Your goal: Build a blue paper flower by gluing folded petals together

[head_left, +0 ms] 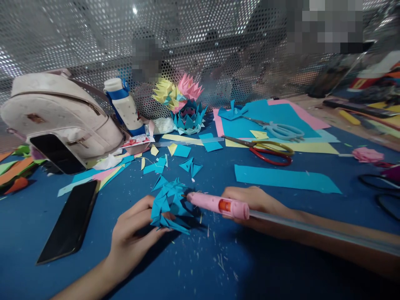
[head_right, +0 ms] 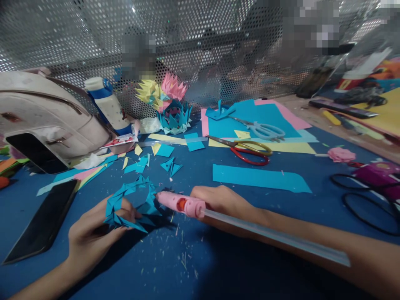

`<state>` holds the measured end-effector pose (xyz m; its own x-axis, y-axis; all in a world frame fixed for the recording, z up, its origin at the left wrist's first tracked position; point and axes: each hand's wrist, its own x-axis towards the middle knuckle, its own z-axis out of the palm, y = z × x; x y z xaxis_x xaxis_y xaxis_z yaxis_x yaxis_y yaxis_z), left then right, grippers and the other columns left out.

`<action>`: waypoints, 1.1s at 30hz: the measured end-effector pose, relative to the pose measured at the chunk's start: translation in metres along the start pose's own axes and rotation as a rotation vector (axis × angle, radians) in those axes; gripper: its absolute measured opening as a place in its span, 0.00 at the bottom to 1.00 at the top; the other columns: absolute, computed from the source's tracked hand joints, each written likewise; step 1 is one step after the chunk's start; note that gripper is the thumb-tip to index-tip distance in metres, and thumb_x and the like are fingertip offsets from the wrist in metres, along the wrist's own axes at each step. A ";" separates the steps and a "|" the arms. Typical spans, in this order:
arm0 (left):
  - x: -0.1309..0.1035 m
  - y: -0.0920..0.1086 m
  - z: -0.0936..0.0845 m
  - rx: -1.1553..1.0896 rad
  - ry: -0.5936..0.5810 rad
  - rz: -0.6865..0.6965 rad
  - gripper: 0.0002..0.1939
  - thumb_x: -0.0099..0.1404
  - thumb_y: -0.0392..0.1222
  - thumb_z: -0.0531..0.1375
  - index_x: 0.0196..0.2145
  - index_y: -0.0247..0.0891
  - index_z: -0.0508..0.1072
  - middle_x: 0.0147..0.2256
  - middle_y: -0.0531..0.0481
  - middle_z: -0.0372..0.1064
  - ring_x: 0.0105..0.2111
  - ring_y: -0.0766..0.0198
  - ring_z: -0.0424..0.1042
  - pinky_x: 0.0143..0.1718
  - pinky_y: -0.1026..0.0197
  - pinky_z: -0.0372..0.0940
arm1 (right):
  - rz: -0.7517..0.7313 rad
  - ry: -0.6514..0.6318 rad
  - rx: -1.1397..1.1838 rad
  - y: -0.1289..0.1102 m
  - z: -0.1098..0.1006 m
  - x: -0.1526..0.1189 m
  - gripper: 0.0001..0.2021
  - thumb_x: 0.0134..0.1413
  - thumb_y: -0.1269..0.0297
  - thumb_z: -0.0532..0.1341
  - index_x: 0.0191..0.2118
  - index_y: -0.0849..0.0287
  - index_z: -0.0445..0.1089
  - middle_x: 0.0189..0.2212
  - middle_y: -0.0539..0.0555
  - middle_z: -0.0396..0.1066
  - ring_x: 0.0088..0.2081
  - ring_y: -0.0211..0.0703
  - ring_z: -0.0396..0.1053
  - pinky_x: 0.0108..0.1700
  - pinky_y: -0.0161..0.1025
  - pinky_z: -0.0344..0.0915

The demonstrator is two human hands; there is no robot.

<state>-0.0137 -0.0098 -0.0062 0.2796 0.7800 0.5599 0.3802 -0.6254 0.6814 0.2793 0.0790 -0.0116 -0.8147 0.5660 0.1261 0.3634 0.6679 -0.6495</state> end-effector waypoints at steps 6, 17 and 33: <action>-0.001 0.000 0.000 0.019 0.020 0.002 0.04 0.64 0.32 0.64 0.37 0.39 0.76 0.33 0.49 0.72 0.33 0.62 0.75 0.34 0.62 0.71 | -0.059 -0.037 0.005 -0.001 -0.002 0.001 0.22 0.66 0.45 0.47 0.33 0.59 0.63 0.27 0.50 0.65 0.25 0.35 0.60 0.26 0.32 0.50; -0.002 0.000 0.000 -0.028 0.041 0.014 0.05 0.64 0.30 0.63 0.37 0.38 0.76 0.34 0.49 0.73 0.34 0.61 0.75 0.36 0.61 0.71 | -0.124 -0.055 -0.011 0.006 0.001 -0.001 0.20 0.66 0.48 0.49 0.37 0.60 0.66 0.29 0.51 0.66 0.27 0.35 0.62 0.27 0.33 0.52; -0.004 -0.003 -0.001 0.015 0.135 -0.005 0.06 0.62 0.31 0.64 0.37 0.38 0.78 0.34 0.46 0.75 0.34 0.60 0.75 0.35 0.60 0.71 | 0.229 0.222 -0.139 -0.005 -0.004 0.003 0.16 0.62 0.48 0.56 0.34 0.57 0.66 0.29 0.51 0.70 0.29 0.41 0.66 0.30 0.37 0.61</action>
<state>-0.0169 -0.0109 -0.0095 0.1570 0.7725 0.6152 0.3943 -0.6202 0.6781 0.2767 0.0794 -0.0049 -0.5926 0.7897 0.1588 0.5958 0.5624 -0.5734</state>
